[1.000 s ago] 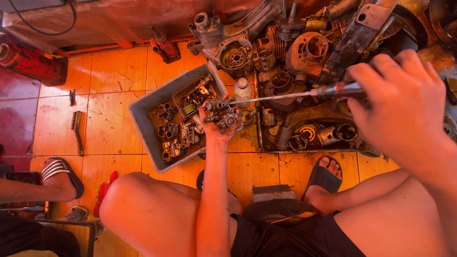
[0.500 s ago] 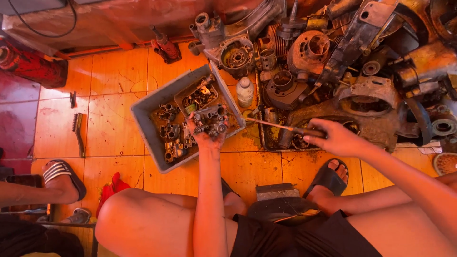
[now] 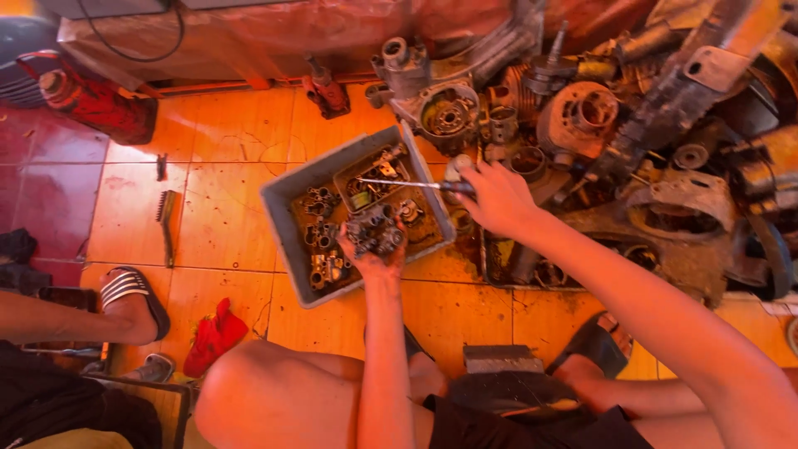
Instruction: The person sits on the floor and uses a screwdriver to disassemble a small metal engine component, removing screws and separating parts. They place the disassembled pieces into a gray plastic bin filled with other engine parts and then pick up another component to continue the process.
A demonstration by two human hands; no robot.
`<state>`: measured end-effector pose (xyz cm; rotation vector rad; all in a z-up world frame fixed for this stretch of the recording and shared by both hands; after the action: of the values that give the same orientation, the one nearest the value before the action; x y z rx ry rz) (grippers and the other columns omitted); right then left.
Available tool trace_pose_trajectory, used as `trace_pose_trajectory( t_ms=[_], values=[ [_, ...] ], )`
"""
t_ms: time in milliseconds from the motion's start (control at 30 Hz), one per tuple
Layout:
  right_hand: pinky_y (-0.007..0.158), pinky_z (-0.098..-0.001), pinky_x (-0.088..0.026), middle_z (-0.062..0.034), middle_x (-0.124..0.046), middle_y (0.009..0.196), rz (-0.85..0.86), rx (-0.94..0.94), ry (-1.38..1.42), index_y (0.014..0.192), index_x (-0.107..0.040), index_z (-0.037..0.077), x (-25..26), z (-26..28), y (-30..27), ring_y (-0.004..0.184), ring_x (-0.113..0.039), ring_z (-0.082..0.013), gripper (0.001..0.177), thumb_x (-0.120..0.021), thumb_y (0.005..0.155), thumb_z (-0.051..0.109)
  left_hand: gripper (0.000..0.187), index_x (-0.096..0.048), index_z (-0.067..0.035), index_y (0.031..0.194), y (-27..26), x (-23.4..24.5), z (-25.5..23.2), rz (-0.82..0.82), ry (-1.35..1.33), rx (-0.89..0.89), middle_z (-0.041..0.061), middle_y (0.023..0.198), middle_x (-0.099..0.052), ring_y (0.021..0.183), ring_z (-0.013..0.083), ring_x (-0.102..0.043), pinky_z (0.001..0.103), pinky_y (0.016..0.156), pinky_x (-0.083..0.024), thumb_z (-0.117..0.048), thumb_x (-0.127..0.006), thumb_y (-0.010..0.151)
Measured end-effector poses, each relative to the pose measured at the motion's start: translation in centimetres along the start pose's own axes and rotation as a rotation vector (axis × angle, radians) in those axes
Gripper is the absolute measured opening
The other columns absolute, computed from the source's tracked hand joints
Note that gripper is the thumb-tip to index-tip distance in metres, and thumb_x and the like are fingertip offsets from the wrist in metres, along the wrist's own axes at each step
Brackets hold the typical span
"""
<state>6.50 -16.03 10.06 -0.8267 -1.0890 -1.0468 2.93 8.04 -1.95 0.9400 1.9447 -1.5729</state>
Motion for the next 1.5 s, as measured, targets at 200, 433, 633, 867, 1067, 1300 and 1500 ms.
trace_pose_trajectory(
  t_ms=[200,433,633,867,1067,1300,1500],
  values=[
    [0.087,-0.0533,-0.05,-0.0144,-0.065,0.112,-0.041,0.149,-0.166,0.122,-0.071,0.021,-4.6,1.0,14.8,0.109,-0.057,-0.0385,0.031,-0.073,0.093,0.031,0.053,-0.076,-0.017,0.101,0.7,2.3,1.5,0.04,-0.068,-0.014,0.01,0.092,-0.076,0.071,0.0368,-0.07,0.048,0.058,-0.06,-0.062,-0.072,0.075],
    [0.098,-0.0564,-0.042,-0.0161,-0.064,0.121,0.157,0.076,-0.156,0.12,-0.071,0.021,-10.6,-0.4,21.8,0.117,-0.051,-0.0407,0.03,-0.072,0.093,0.033,0.063,-0.07,-0.006,0.108,2.2,2.5,1.8,-0.125,-0.083,0.015,0.024,0.097,-0.071,0.081,0.0455,-0.069,0.052,0.066,-0.059,-0.06,-0.075,0.076],
    [0.098,-0.0555,-0.05,-0.0337,-0.041,0.146,0.158,-0.083,0.035,0.143,-0.057,0.004,-12.2,-1.5,21.7,0.129,-0.045,-0.0494,0.051,-0.072,0.095,0.015,0.059,-0.075,-0.006,0.109,1.3,0.8,1.6,-0.165,-0.12,0.005,0.029,0.098,-0.071,0.081,0.0514,-0.069,0.058,0.066,-0.059,-0.051,-0.082,0.073],
    [0.099,-0.0604,-0.048,-0.0246,-0.057,0.125,0.08,-0.022,0.408,0.133,-0.06,0.001,1.1,5.2,10.2,0.126,-0.053,-0.0462,0.043,-0.059,0.105,0.034,0.062,-0.074,-0.009,0.116,-1.1,-2.3,3.0,-0.024,-0.05,0.01,0.021,0.111,-0.072,0.095,0.0411,-0.07,0.049,0.082,-0.059,-0.06,-0.073,0.082],
    [0.099,-0.064,-0.053,-0.0338,-0.064,0.125,0.183,-0.005,0.851,0.129,-0.057,-0.009,11.9,7.1,-3.8,0.123,-0.058,-0.0547,0.039,-0.059,0.101,0.018,0.06,-0.075,-0.011,0.11,-3.7,-3.7,7.5,-0.007,-0.046,0.012,0.031,0.11,-0.071,0.095,0.0486,-0.069,0.061,0.085,-0.058,-0.063,-0.069,0.081],
    [0.089,-0.0537,-0.058,-0.0207,-0.067,0.107,-0.198,0.188,0.758,0.122,-0.062,-0.003,16.9,5.4,-10.9,0.107,-0.065,-0.0456,0.037,-0.073,0.088,0.0,0.061,-0.075,-0.004,0.112,-8.7,-8.1,10.1,0.216,-0.089,0.069,0.028,0.122,-0.07,0.105,0.0476,-0.068,0.058,0.097,-0.054,-0.056,-0.073,0.081],
    [0.082,-0.0464,-0.061,-0.0167,-0.066,0.095,-0.373,0.2,0.658,0.106,-0.068,-0.003,17.1,4.9,-12.2,0.092,-0.071,-0.0354,0.017,-0.071,0.09,0.0,0.054,-0.031,-0.025,0.153,-18.1,-13.3,7.8,0.911,1.036,-1.399,0.003,0.148,-0.042,0.13,0.0215,-0.053,0.038,0.109,-0.047,-0.038,-0.059,0.108]
  ],
)
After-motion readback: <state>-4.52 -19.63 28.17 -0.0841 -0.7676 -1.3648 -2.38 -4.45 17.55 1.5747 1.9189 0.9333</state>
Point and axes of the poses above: each hand's wrist, its own y-axis towards the middle knuckle, its own x-axis out of the back of the hand, z = x × y, the point moved 5 cm from there along y, towards the middle knuckle
